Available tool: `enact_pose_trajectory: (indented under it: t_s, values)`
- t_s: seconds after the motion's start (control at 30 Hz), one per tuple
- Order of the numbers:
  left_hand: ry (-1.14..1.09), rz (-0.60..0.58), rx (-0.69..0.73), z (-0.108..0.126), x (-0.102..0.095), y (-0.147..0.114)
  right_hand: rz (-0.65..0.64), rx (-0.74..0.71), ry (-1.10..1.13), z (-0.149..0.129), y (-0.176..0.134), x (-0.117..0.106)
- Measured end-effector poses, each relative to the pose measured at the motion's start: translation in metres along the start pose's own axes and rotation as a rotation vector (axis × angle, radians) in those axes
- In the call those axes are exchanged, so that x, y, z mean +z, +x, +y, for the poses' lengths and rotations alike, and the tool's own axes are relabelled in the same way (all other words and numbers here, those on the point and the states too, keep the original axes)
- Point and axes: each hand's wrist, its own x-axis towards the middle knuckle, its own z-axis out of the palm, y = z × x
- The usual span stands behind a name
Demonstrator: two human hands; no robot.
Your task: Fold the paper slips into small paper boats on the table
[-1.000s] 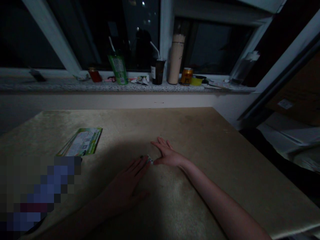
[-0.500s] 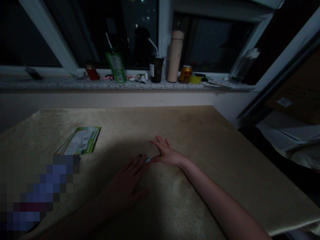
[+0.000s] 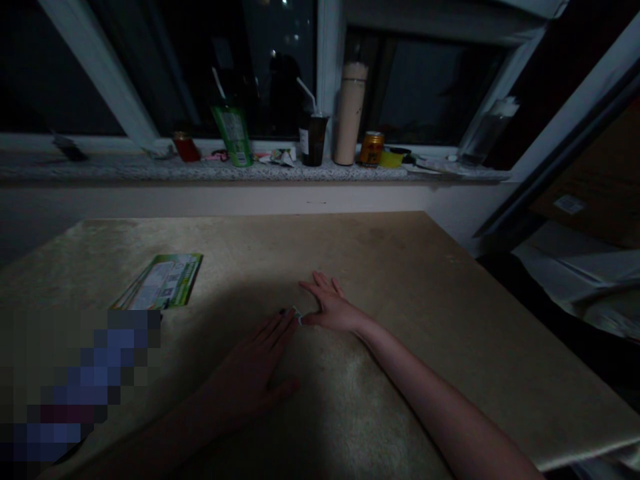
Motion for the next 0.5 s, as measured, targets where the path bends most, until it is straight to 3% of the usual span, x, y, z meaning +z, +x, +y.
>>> enact_pose_trajectory:
  t_s: [0.17, 0.5]
  values:
    - [-0.022, -0.040, -0.005, -0.0048, -0.0021, -0.0032, 0.046, 0.004, 0.013, -0.0012, -0.0017, 0.0019]
    - [0.016, 0.001, 0.025, -0.0097, 0.0026, -0.0033, -0.027, 0.044, -0.024, -0.0069, -0.0006, -0.0024]
